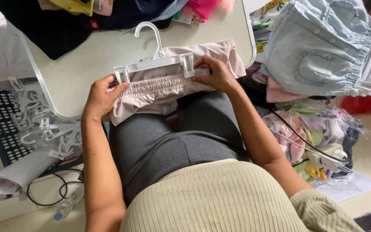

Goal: The person is picking up small garments from a pile, folding them, and then securing them onto plastic hangers.

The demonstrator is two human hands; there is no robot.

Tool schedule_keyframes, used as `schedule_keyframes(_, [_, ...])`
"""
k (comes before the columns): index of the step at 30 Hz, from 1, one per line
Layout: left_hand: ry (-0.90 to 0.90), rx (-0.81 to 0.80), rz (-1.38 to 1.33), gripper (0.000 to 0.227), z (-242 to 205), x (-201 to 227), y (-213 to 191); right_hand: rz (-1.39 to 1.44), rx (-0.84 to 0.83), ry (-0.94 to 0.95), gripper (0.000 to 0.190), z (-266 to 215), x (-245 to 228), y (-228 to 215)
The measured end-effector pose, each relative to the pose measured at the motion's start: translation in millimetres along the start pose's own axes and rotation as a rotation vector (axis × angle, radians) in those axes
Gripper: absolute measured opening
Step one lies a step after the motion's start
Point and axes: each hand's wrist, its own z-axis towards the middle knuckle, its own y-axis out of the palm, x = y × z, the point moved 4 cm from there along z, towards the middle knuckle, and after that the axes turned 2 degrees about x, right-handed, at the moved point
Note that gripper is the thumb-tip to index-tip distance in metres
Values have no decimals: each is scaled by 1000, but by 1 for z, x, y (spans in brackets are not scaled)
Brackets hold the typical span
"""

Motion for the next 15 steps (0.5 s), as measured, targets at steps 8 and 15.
schedule_keyframes(8, [327, 357, 905, 37, 18, 45, 35, 128, -66, -40, 48, 1, -10, -7])
schedule_keyframes(15, [618, 155, 762, 29, 64, -9, 172, 180, -123, -95, 48, 3, -2, -6])
